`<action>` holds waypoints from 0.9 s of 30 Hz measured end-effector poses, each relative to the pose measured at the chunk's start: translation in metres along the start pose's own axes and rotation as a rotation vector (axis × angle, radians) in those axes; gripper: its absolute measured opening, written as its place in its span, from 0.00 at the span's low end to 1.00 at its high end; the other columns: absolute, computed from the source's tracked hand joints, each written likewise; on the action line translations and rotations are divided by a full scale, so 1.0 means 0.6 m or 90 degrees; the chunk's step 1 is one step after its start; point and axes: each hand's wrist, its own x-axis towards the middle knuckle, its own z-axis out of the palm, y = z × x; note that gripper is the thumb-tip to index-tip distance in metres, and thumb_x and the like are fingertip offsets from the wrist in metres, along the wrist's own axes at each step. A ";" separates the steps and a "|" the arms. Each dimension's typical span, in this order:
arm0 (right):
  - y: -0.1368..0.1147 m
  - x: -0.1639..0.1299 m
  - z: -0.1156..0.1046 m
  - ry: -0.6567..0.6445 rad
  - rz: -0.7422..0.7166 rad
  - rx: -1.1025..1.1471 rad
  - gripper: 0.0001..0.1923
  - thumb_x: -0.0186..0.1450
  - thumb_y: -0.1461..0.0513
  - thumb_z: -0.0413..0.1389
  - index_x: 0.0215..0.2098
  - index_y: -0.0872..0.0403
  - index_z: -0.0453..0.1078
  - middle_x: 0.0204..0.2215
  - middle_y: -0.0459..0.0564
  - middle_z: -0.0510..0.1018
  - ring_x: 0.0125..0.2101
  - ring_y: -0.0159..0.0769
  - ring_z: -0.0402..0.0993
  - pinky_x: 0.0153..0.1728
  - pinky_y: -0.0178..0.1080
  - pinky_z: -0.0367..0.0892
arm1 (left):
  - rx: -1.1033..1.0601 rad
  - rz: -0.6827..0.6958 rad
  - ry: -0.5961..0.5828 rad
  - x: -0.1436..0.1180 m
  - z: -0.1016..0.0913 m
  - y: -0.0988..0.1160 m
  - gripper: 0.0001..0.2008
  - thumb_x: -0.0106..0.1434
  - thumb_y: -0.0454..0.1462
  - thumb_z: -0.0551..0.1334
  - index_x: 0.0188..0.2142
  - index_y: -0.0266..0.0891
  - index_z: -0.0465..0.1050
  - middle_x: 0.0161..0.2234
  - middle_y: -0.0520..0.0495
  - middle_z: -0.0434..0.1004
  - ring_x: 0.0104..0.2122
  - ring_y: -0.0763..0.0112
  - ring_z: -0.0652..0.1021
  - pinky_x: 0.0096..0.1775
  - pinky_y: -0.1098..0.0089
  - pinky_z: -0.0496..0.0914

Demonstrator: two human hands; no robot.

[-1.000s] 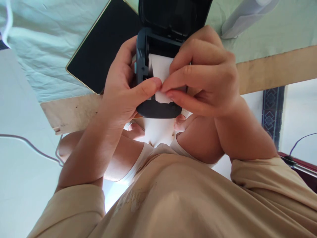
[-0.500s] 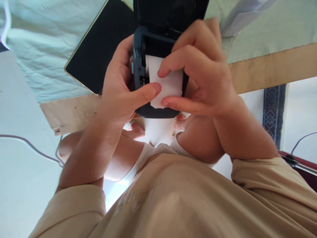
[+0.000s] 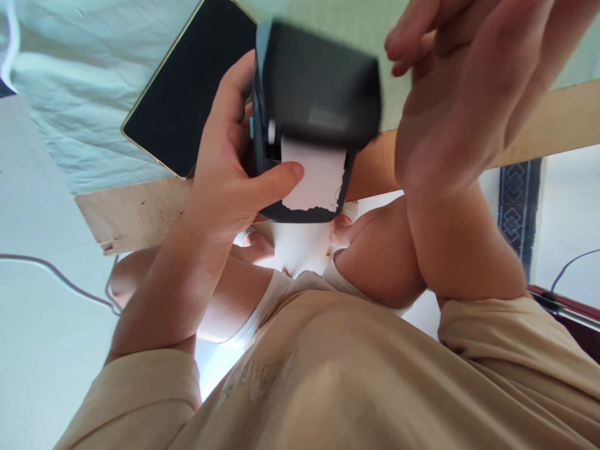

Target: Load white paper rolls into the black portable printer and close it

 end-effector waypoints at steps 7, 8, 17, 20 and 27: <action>0.004 0.007 0.004 -0.155 -0.099 -0.143 0.35 0.64 0.43 0.34 0.45 0.61 0.67 0.47 0.47 0.69 0.58 0.33 0.62 0.51 0.32 0.70 | 0.005 0.136 -0.120 0.032 -0.046 -0.063 0.50 0.28 0.48 0.74 0.53 0.43 0.60 0.43 0.51 0.67 0.45 0.68 0.72 0.44 0.68 0.69; 0.003 0.006 0.004 -0.165 -0.109 -0.155 0.35 0.64 0.43 0.35 0.46 0.61 0.66 0.48 0.48 0.68 0.58 0.32 0.62 0.52 0.33 0.69 | -0.004 0.151 -0.125 0.034 -0.048 -0.066 0.51 0.27 0.48 0.74 0.53 0.43 0.60 0.42 0.51 0.67 0.46 0.67 0.72 0.44 0.69 0.69; -0.008 -0.007 0.005 -0.224 -0.183 -0.184 0.32 0.63 0.49 0.47 0.55 0.65 0.56 0.53 0.50 0.65 0.54 0.24 0.62 0.61 0.32 0.60 | 0.007 0.067 -0.066 0.008 -0.011 -0.009 0.29 0.54 0.42 0.65 0.53 0.38 0.59 0.42 0.49 0.69 0.38 0.76 0.73 0.35 0.74 0.68; -0.004 -0.004 0.007 -0.218 -0.166 -0.066 0.30 0.64 0.52 0.46 0.56 0.67 0.53 0.54 0.51 0.62 0.52 0.22 0.63 0.57 0.29 0.64 | 0.005 0.092 -0.073 0.014 -0.019 -0.027 0.31 0.52 0.43 0.66 0.54 0.39 0.60 0.45 0.46 0.70 0.40 0.72 0.74 0.36 0.73 0.70; 0.001 0.002 0.004 -0.238 -0.179 -0.111 0.34 0.61 0.51 0.51 0.55 0.70 0.54 0.53 0.52 0.63 0.54 0.25 0.62 0.61 0.32 0.61 | -0.023 0.110 -0.133 0.021 -0.028 -0.043 0.42 0.44 0.54 0.67 0.56 0.40 0.57 0.44 0.47 0.66 0.40 0.69 0.75 0.34 0.71 0.72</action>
